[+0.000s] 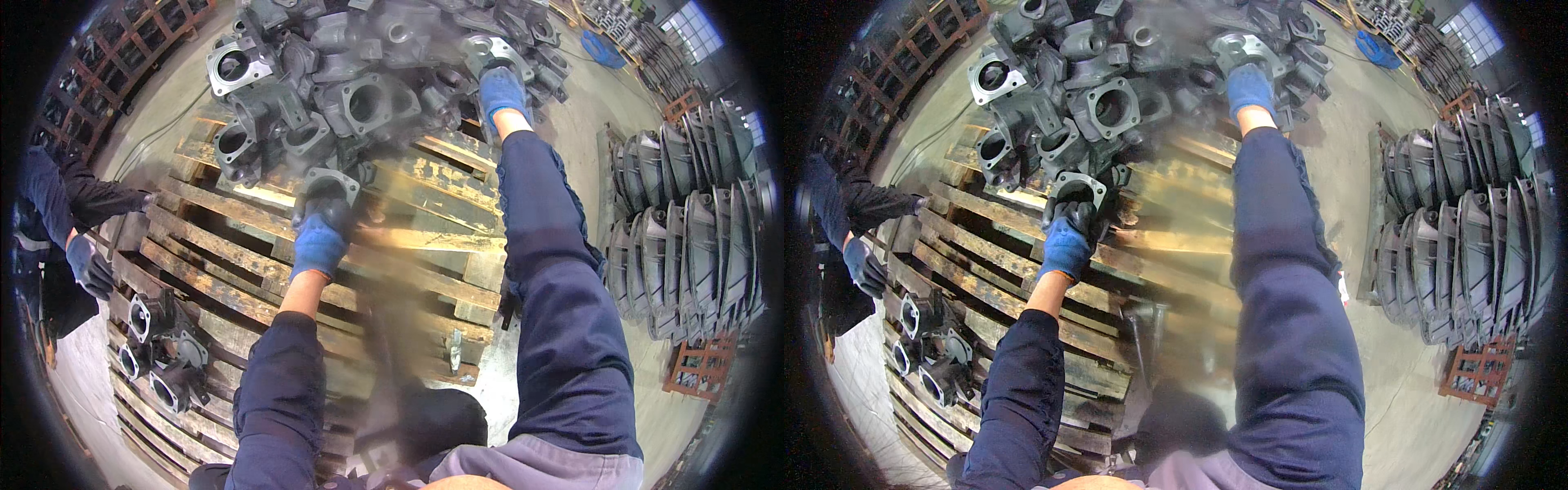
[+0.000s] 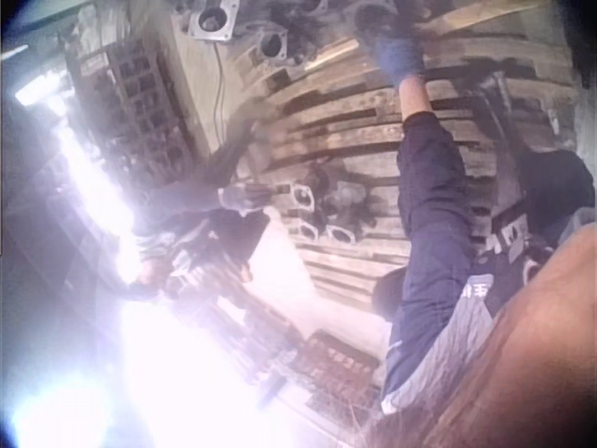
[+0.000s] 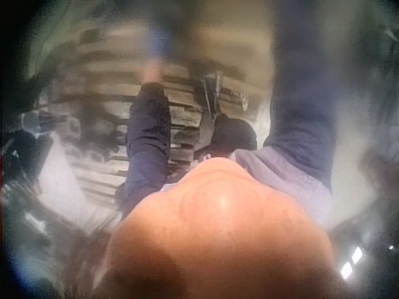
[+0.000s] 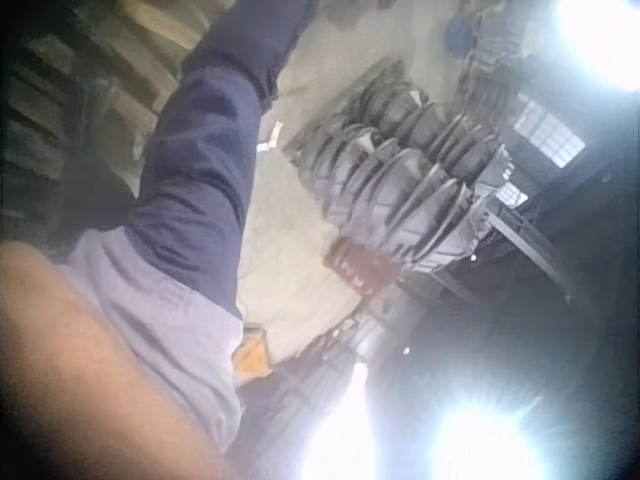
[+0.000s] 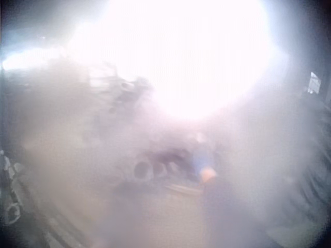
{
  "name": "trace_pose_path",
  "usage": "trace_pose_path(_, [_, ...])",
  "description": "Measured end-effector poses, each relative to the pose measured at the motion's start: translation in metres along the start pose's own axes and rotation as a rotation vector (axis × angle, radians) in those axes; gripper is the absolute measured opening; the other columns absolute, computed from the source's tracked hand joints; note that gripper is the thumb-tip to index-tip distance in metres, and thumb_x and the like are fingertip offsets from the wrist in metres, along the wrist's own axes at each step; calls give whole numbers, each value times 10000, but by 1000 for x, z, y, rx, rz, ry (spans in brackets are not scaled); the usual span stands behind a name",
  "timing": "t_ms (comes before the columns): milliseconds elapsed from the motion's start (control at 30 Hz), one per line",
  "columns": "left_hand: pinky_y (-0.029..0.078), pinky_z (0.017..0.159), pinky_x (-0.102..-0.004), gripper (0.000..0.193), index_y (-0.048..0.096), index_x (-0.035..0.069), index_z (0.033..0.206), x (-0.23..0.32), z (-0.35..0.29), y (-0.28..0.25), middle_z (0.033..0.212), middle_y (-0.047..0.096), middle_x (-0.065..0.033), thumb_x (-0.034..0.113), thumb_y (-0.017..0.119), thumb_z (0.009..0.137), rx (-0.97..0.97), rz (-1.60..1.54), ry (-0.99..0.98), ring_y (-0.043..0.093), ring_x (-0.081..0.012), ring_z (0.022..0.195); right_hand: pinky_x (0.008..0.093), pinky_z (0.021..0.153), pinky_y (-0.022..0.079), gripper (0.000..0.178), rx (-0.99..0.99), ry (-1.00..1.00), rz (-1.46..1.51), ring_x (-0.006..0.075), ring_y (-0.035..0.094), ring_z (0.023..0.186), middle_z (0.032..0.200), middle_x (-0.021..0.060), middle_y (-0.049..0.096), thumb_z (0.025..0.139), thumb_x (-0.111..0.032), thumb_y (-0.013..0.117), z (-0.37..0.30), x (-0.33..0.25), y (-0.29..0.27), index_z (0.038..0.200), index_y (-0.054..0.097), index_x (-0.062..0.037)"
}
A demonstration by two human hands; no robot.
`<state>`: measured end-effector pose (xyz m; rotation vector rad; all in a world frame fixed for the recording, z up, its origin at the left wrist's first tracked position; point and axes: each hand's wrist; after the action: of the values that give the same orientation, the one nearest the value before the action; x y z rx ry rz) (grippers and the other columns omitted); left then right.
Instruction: The person sits on the floor and repeatedly picks up dark metal castings from a wooden pallet, wipes them with a cloth, and places them back on the pallet. The person handles the parts one at a time, rotating them to wipe different surfaces.
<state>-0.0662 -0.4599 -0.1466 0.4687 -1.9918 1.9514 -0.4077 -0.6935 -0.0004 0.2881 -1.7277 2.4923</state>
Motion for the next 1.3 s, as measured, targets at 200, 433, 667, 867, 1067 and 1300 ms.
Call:
trace_pose_path(200, [485, 860, -459, 411, 587, 150, 1208, 8, -6, -8, 1132, 598, -220, 343, 650, 851, 323, 177, 245, 598, -410, 1016, 468, 984, 442, 241, -100, -78, -149, 293, 670, 1032, 1065, 172, 702, 878, -130, 542, -58, -16, -13, 994, 741, -60])
trace_pose_path(433, [490, 876, -450, 399, 588, 104, 1179, 7, 1, 1, 1003, 621, -221, 363, 626, 878, 138, 347, 188, 563, -388, 1060, 439, 800, 543, 248, -233, -31, 22, 375, 676, 943, 1021, 222, 688, 860, -170, 537, -106, -3, -50, 936, 732, -37])
trace_pose_path(667, [482, 939, -453, 397, 583, 132, 1265, -2, 20, -37, 1196, 626, -207, 152, 619, 870, 104, -228, 409, 588, -403, 1107, 429, 845, 554, 332, -616, -357, -208, 367, 669, 1006, 1162, 186, 665, 920, -282, 545, -134, -48, -30, 1112, 696, -57])
trace_pose_path(867, [403, 1025, -311, 447, 460, 12, 1392, 20, -50, -51, 1355, 549, -126, 95, 534, 959, 524, -812, 12, 512, -193, 1219, 436, 855, 526, 490, -583, -23, 855, 325, 659, 990, 1118, 185, 659, 950, -423, 541, -243, -152, -43, 1302, 576, -83])
trace_pose_path(1067, [389, 1043, -337, 431, 457, -31, 1375, 24, -99, -67, 1361, 524, -158, 168, 513, 996, 465, -890, -149, 495, -219, 1226, 413, 799, 535, 336, -653, -176, 798, 318, 682, 875, 938, 186, 698, 864, -309, 625, -271, -204, -115, 1037, 679, -26])
trace_pose_path(1300, [380, 1055, -463, 470, 517, 28, 1322, 34, -26, -47, 1287, 554, -236, 260, 548, 915, 511, 70, 216, 506, -395, 1203, 411, 834, 510, 376, -323, 75, 773, 306, 648, 939, 1008, 172, 655, 893, -293, 629, -228, -96, -58, 1168, 603, -38])
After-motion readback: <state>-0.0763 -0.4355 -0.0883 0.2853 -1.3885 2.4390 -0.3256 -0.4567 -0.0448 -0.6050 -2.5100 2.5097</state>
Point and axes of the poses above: each hand's wrist, its own z-axis towards the middle knuckle, its own y-axis out of the palm, x = y × z
